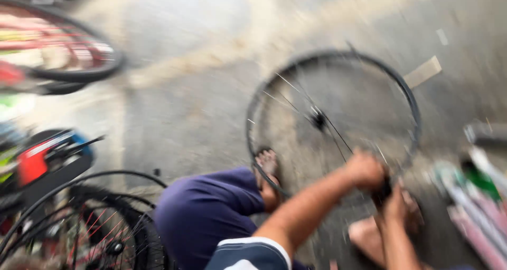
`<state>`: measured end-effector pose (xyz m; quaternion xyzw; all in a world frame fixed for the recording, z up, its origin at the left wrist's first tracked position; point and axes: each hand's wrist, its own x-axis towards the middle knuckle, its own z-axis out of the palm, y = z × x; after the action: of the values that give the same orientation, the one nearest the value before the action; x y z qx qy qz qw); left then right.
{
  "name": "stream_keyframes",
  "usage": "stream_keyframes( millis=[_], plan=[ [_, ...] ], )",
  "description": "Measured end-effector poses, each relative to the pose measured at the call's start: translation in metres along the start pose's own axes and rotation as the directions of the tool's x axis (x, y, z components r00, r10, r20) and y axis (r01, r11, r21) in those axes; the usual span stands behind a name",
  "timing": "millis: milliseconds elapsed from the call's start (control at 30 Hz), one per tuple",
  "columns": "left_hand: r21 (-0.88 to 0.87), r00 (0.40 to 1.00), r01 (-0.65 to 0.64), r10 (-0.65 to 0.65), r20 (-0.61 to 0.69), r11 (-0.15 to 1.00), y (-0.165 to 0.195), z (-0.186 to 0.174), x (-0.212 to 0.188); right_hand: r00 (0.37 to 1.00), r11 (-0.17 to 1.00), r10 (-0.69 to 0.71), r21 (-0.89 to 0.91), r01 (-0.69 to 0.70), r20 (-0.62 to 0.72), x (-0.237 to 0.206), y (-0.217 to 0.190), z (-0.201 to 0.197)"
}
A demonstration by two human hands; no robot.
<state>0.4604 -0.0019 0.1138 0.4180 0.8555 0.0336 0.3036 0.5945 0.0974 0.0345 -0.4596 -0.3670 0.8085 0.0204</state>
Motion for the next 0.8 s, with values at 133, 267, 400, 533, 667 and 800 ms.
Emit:
stream_keyframes(
  millis=[133, 267, 400, 533, 667, 800],
  plan=[
    [0.009, 0.973, -0.139, 0.139, -0.186, 0.990, -0.001, -0.009, -0.028, 0.919, 0.631, -0.348, -0.771, 0.085, -0.184, -0.008, -0.008, 0.009],
    [-0.089, 0.997, -0.070, 0.068, -0.021, 0.994, -0.001, -0.019, -0.044, 0.832, 0.376, -0.506, -0.926, -0.024, -0.227, -0.015, -0.020, 0.017],
    [0.006, 0.996, -0.080, 0.080, 0.040, 0.997, -0.002, -0.025, -0.047, 0.970, 0.741, -0.091, -0.666, -0.087, -0.227, -0.025, -0.025, 0.027],
    [-0.025, 0.998, -0.060, 0.060, -0.010, 0.998, -0.007, -0.021, -0.044, 0.995, 0.973, 0.015, -0.227, -0.036, -0.095, -0.031, -0.023, 0.037],
    [0.090, 1.000, -0.029, 0.030, -0.007, 0.996, -0.011, -0.003, -0.030, 0.994, 0.980, 0.038, -0.189, -0.056, -0.099, -0.029, -0.020, 0.035],
    [-0.038, 0.990, -0.131, 0.128, -0.064, 0.991, -0.015, 0.022, -0.015, 0.956, 0.745, -0.154, -0.665, -0.054, -0.250, -0.029, -0.016, 0.020]
  ],
)
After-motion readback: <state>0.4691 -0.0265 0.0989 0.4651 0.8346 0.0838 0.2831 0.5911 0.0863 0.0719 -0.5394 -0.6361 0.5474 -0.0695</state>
